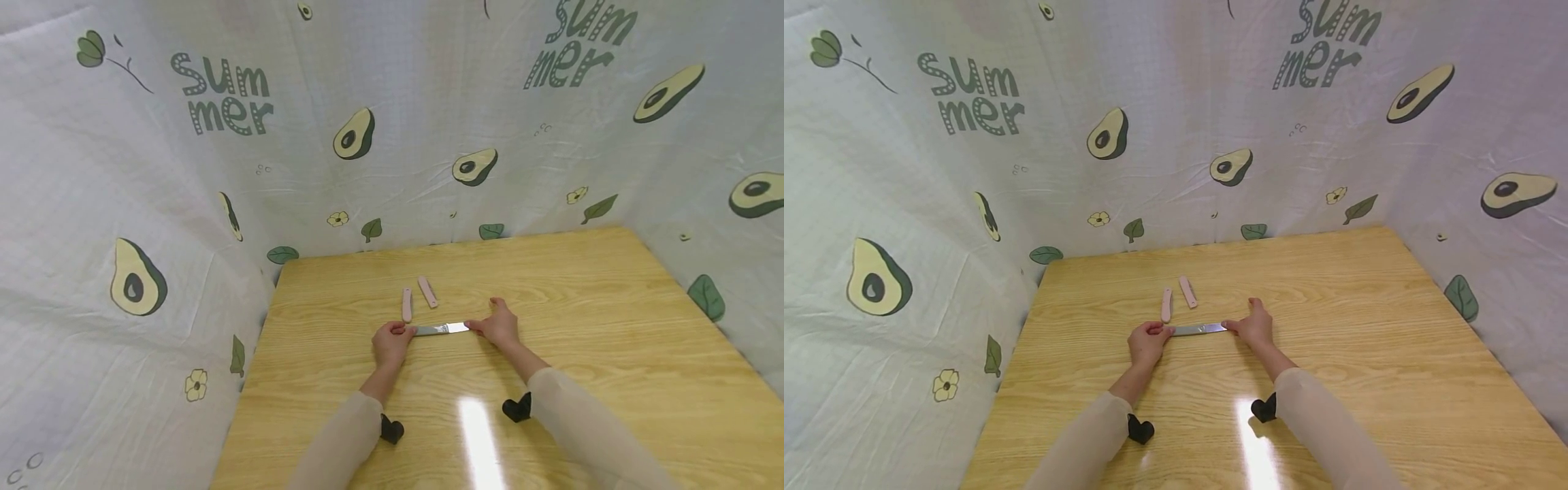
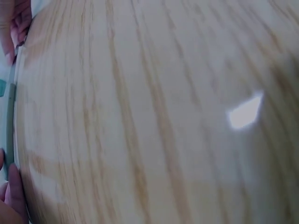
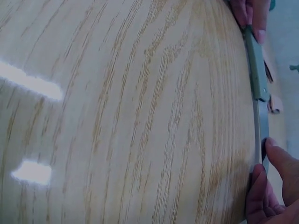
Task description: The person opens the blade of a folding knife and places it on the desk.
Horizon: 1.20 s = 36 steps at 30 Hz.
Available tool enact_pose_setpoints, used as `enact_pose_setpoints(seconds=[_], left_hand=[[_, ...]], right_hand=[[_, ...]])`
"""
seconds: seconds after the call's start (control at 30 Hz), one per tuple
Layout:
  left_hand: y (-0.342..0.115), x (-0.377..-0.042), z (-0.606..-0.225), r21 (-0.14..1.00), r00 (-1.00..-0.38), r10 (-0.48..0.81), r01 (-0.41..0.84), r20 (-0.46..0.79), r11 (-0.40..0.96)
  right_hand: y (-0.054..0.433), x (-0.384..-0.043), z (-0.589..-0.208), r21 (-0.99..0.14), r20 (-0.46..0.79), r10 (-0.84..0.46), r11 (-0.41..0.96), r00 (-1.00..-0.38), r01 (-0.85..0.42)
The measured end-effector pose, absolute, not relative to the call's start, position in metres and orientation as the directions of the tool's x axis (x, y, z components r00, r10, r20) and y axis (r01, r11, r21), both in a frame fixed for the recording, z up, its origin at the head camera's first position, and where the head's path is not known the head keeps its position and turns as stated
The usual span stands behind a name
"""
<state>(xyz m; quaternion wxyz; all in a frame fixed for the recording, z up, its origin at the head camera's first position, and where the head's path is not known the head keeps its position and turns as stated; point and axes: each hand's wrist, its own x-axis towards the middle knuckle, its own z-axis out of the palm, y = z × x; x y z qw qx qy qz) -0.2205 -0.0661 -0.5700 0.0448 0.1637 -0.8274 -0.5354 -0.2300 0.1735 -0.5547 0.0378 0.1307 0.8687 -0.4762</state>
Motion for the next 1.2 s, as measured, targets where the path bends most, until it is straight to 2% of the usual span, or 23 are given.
enact_pose_setpoints(seconds=[0.3, 0.6, 0.93, 1.2], left_hand=[[-0.063, -0.222, -0.571, 0.892, -0.935, -0.345, -0.225, -0.085, 0.391], [-0.064, -0.22, -0.569, 0.882, -0.942, -0.333, -0.198, -0.05, 0.428], [-0.066, -0.222, -0.568, 0.848, -0.941, -0.323, -0.252, -0.102, 0.467], [-0.079, -0.228, -0.556, 0.904, -0.918, -0.382, -0.253, -0.111, 0.346]], right_hand=[[0.172, -0.231, -0.555, -0.77, -0.157, 0.172, 0.596, -0.972, 0.23], [0.17, -0.231, -0.554, -0.754, -0.165, 0.171, 0.613, -0.971, 0.236], [0.169, -0.229, -0.553, -0.743, -0.154, 0.166, 0.631, -0.974, 0.225], [0.167, -0.235, -0.552, -0.778, -0.117, 0.241, 0.581, -0.963, 0.24]])
